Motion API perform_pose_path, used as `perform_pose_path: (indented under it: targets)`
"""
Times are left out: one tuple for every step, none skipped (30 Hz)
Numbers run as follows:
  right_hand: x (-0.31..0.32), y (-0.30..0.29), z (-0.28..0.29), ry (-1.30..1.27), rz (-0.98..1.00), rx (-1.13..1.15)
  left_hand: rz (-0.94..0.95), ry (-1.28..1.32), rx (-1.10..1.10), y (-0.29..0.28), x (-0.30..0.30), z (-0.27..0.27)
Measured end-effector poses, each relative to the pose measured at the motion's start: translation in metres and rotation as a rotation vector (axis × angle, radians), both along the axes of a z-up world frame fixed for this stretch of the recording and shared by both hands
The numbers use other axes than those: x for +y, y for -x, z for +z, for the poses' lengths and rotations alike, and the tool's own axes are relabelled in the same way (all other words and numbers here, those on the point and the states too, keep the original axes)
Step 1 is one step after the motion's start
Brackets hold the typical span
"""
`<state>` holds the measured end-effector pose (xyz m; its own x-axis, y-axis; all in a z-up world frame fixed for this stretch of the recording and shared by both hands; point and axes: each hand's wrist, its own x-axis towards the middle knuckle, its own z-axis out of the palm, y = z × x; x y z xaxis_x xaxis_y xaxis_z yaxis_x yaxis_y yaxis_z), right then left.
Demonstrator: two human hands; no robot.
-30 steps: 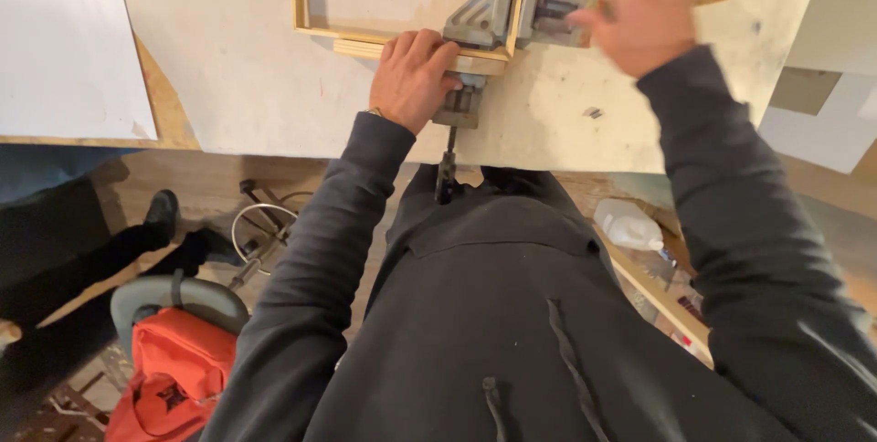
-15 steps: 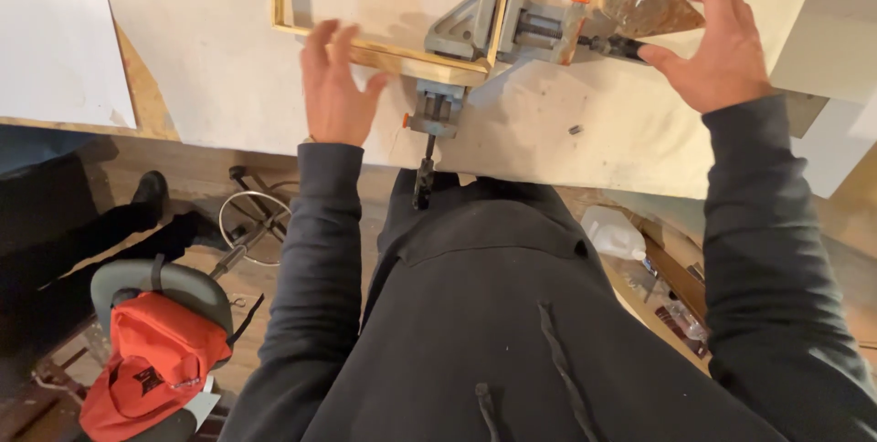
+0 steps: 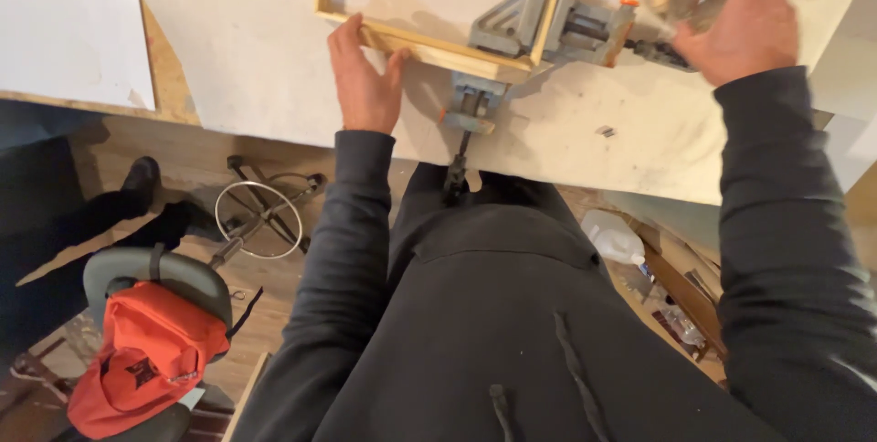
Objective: Assembling a wooden picture frame using wood glue, a corner clamp, and a hammer.
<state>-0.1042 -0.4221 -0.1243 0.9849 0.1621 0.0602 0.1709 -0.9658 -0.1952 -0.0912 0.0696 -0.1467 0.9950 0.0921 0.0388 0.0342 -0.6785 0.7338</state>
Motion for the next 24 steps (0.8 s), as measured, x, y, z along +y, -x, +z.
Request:
perform_pose_path:
  targets:
    - [0.013, -0.003, 0.020, 0.001, 0.005, 0.001, 0.005, 0.001, 0.001, 0.000, -0.002, 0.003]
    - [0.024, -0.007, 0.040, -0.007, -0.036, 0.033, 0.003, 0.032, 0.037, 0.000, -0.004, 0.007]
    - [0.035, -0.010, 0.059, -0.016, -0.081, 0.061, -0.004, 0.063, 0.071, -0.002, -0.008, 0.009]
    - [0.049, -0.019, 0.071, -0.014, -0.080, 0.059, -0.003, 0.065, 0.070, -0.002, -0.008, 0.009]
    - [0.064, -0.025, 0.084, 0.021, 0.052, 0.034, -0.023, 0.123, 0.052, 0.001, -0.008, 0.009]
    - [0.079, -0.032, 0.096, 0.056, 0.184, 0.006, -0.042, 0.180, 0.034, 0.003, -0.009, 0.010]
    - [0.098, -0.040, 0.097, 0.057, 0.182, 0.007, -0.043, 0.182, 0.034, 0.004, -0.008, 0.013]
    - [0.116, -0.047, 0.098, 0.021, 0.283, 0.058, -0.054, 0.216, 0.028, 0.003, -0.008, 0.015]
    - [0.134, -0.055, 0.098, -0.018, 0.383, 0.109, -0.065, 0.249, 0.021, 0.003, -0.007, 0.019]
    - [0.151, -0.061, 0.102, -0.019, 0.381, 0.109, -0.067, 0.249, 0.022, 0.003, -0.005, 0.023]
    - [0.169, -0.065, 0.105, -0.044, 0.452, 0.128, -0.071, 0.160, -0.012, 0.004, -0.003, 0.028]
    - [0.186, -0.070, 0.109, -0.070, 0.522, 0.147, -0.076, 0.072, -0.046, 0.004, 0.000, 0.032]
    - [0.192, -0.071, 0.109, -0.072, 0.521, 0.148, -0.078, 0.071, -0.045, 0.003, 0.002, 0.035]
    - [0.199, -0.073, 0.109, -0.084, 0.548, 0.144, -0.081, 0.061, -0.042, 0.002, 0.004, 0.037]
    - [0.205, -0.075, 0.109, -0.097, 0.576, 0.140, -0.084, 0.050, -0.040, 0.001, 0.006, 0.040]
    - [0.205, -0.075, 0.103, -0.099, 0.576, 0.142, -0.084, 0.049, -0.037, 0.000, 0.006, 0.039]
    - [0.205, -0.075, 0.098, -0.083, 0.580, 0.177, -0.105, 0.027, -0.068, -0.002, 0.005, 0.038]
    - [0.204, -0.076, 0.092, -0.066, 0.584, 0.213, -0.127, 0.005, -0.099, -0.004, 0.005, 0.038]
    - [0.209, -0.077, 0.102, -0.068, 0.584, 0.214, -0.127, 0.004, -0.097, -0.006, 0.001, 0.034]
    - [0.213, -0.079, 0.112, -0.124, 0.629, 0.138, -0.160, -0.001, -0.098, -0.008, -0.004, 0.031]
    - [0.216, -0.080, 0.122, -0.179, 0.669, 0.060, -0.197, -0.005, -0.101, -0.010, -0.009, 0.027]
    - [0.213, -0.081, 0.128, -0.179, 0.665, 0.060, -0.200, -0.004, -0.101, -0.013, -0.017, 0.031]
    - [0.208, -0.083, 0.134, -0.155, 0.342, 0.420, -0.245, 0.012, -0.104, -0.017, -0.027, 0.034]
    - [0.203, -0.085, 0.140, -0.129, 0.005, 0.767, -0.289, 0.027, -0.107, -0.021, -0.037, 0.037]
